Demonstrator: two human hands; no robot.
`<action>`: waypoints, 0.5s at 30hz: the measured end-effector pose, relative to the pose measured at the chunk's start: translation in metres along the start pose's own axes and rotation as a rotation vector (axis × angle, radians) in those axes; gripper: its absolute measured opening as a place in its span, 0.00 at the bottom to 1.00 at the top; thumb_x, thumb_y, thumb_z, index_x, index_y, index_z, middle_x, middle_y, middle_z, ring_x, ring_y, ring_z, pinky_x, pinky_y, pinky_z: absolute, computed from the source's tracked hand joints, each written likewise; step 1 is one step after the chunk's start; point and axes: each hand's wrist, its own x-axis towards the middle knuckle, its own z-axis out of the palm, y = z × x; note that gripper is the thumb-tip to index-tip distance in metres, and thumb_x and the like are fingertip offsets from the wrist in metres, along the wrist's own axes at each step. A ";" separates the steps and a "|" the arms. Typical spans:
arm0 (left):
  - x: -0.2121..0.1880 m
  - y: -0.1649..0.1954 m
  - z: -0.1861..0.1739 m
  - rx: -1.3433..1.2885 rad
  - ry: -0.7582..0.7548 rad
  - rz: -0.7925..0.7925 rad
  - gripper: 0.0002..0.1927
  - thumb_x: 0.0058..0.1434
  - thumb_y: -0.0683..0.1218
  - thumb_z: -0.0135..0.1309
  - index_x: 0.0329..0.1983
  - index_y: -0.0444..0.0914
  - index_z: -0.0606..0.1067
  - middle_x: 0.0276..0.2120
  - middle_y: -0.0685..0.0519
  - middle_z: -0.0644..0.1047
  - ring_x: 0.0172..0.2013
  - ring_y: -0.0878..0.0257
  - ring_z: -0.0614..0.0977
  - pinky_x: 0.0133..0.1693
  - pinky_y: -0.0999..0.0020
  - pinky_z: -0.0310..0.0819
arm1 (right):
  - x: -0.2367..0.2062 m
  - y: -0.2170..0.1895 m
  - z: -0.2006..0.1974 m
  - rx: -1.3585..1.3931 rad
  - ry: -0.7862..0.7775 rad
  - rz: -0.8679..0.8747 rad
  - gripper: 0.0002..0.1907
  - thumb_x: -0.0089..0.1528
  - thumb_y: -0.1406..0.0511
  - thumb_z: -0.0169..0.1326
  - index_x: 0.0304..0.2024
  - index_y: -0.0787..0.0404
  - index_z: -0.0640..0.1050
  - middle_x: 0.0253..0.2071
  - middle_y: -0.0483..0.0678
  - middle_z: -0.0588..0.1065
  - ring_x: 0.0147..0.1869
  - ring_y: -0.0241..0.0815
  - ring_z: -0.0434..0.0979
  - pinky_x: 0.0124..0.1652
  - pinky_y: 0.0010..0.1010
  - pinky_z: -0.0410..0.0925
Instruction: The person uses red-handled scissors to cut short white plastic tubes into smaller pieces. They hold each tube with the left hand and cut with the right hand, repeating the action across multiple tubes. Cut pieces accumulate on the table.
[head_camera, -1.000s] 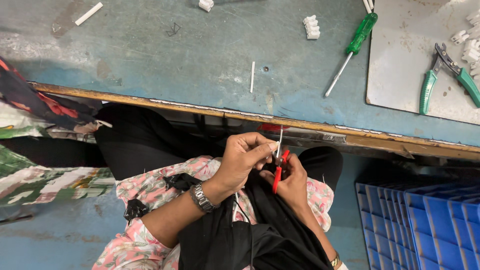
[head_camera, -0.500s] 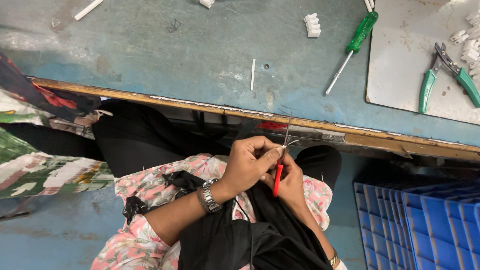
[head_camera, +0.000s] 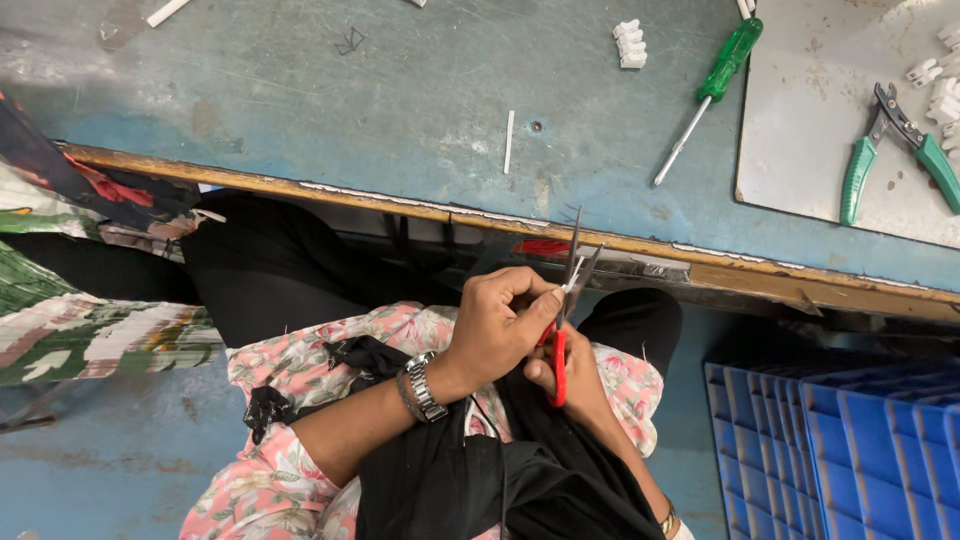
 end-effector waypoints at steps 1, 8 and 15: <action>0.000 0.001 0.000 0.024 0.006 -0.010 0.08 0.65 0.42 0.58 0.34 0.31 0.79 0.27 0.51 0.81 0.26 0.70 0.82 0.28 0.73 0.74 | -0.001 -0.002 0.000 -0.029 -0.013 0.003 0.38 0.53 0.42 0.68 0.48 0.66 0.74 0.32 0.39 0.72 0.32 0.27 0.68 0.33 0.21 0.63; 0.001 0.005 -0.001 0.120 0.082 0.062 0.09 0.64 0.43 0.58 0.33 0.31 0.78 0.26 0.50 0.81 0.25 0.67 0.82 0.27 0.72 0.74 | -0.003 -0.008 0.007 -0.014 -0.091 0.021 0.42 0.53 0.39 0.66 0.49 0.65 0.72 0.28 0.39 0.68 0.29 0.28 0.65 0.29 0.21 0.59; 0.006 0.000 -0.001 0.067 0.138 0.041 0.09 0.65 0.43 0.58 0.33 0.31 0.78 0.23 0.53 0.78 0.24 0.72 0.79 0.26 0.74 0.71 | 0.000 0.000 0.010 -0.023 -0.080 0.078 0.44 0.51 0.39 0.66 0.53 0.65 0.71 0.32 0.41 0.69 0.29 0.28 0.66 0.29 0.21 0.60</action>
